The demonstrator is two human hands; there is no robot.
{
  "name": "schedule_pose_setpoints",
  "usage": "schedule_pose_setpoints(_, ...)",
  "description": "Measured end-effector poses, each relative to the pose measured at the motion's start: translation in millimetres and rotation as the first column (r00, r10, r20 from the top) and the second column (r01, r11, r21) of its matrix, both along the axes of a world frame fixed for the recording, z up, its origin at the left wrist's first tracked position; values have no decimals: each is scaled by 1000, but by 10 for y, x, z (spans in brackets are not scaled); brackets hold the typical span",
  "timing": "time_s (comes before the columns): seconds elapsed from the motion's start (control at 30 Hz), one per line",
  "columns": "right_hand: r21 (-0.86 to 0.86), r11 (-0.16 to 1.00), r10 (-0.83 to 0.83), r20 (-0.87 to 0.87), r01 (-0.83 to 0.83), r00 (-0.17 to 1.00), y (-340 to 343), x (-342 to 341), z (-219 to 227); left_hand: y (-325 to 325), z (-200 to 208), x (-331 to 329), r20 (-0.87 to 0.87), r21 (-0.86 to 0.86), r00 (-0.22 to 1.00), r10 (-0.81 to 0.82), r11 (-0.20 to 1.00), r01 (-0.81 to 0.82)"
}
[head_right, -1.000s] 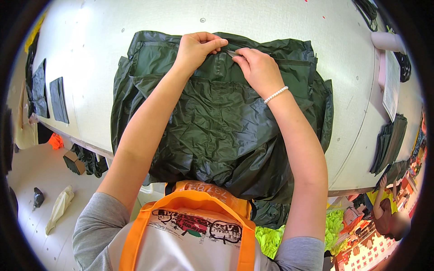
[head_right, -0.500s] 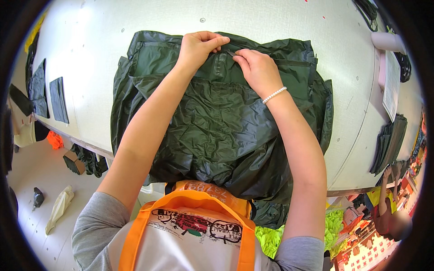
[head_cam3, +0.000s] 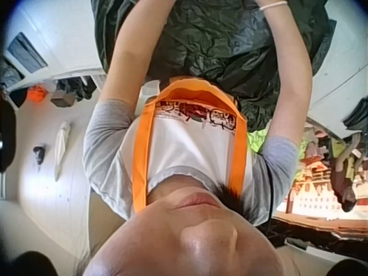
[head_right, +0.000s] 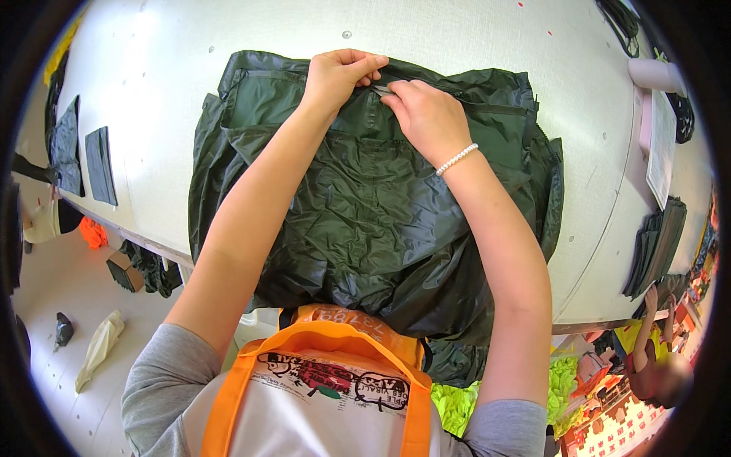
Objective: The person folds a dark green jacket on a white table. They smooth the fabric, fold the sleeves inward, fold the jacket in half, and then fold it again into a compact rectangle.
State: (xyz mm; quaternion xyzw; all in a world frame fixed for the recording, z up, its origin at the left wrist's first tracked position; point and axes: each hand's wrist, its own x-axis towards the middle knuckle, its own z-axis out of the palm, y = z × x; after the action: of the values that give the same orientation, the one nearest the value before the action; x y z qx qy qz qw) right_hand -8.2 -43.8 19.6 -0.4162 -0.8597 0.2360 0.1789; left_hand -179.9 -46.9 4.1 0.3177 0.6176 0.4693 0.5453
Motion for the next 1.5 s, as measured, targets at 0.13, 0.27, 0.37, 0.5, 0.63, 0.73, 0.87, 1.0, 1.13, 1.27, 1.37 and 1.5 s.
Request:
schedule_pose_setpoints(0.13, -7, 1000, -10, 15, 10, 1000, 8, -42, 8, -16, 16, -24, -33, 1, 999, 4, 1000, -4)
schedule_pose_setpoints(0.27, -45, 999, -23, 49, 25, 999, 6, -36, 5, 3, -31, 21, 43, 30, 998, 35, 999, -37)
schedule_pose_setpoints(0.37, -61, 997, -41, 13, 42, 999, 7, -42, 3, 6, -31, 4, 38, 31, 999, 15, 999, -16)
schedule_pose_setpoints(0.5, -138, 989, -55, -2, 54, 998, 14, -20, -65, 8, 36, -23, 10, -41, 999, 35, 999, -34)
schedule_pose_setpoints(0.63, -196, 962, -219, -144, 189, 965, 1, 190, 186, -350, 487, -216, -193, 60, 981, -15, 998, 27)
schedule_pose_setpoints(0.73, -232, 859, -504, -232, 456, 832, 36, 1038, 173, -1281, 1145, -726, -288, 88, 936, -202, 968, 237)
schedule_pose_setpoints(0.87, 47, 667, -741, -64, 744, 669, -225, 3018, -414, -2777, 1446, -1597, -4, -612, 922, -386, 731, 303)
schedule_pose_setpoints(1.0, 130, 520, -850, 182, 844, 495, -663, 3863, -651, -4378, 1043, -1848, 159, -877, 832, -531, 312, 366)
schedule_pose_setpoints(1.13, 470, 636, -756, 220, 612, 616, -783, 3415, -345, -4682, 815, -1407, 55, -989, 20, -998, -51, 139)
schedule_pose_setpoints(1.27, -575, 486, -749, 115, 658, 653, -1049, 2007, 506, -3481, 1251, -1088, -20, -800, 737, -675, 453, 394)
schedule_pose_setpoints(1.37, -883, 248, -816, 31, 398, 577, -1236, 1213, 567, -2819, 1063, -764, -96, -460, 994, -51, 888, 1)
schedule_pose_setpoints(1.5, -938, 331, -943, -326, 103, 63, -1164, 861, 108, -2031, 441, -604, -225, -59, 928, 296, 947, -316)
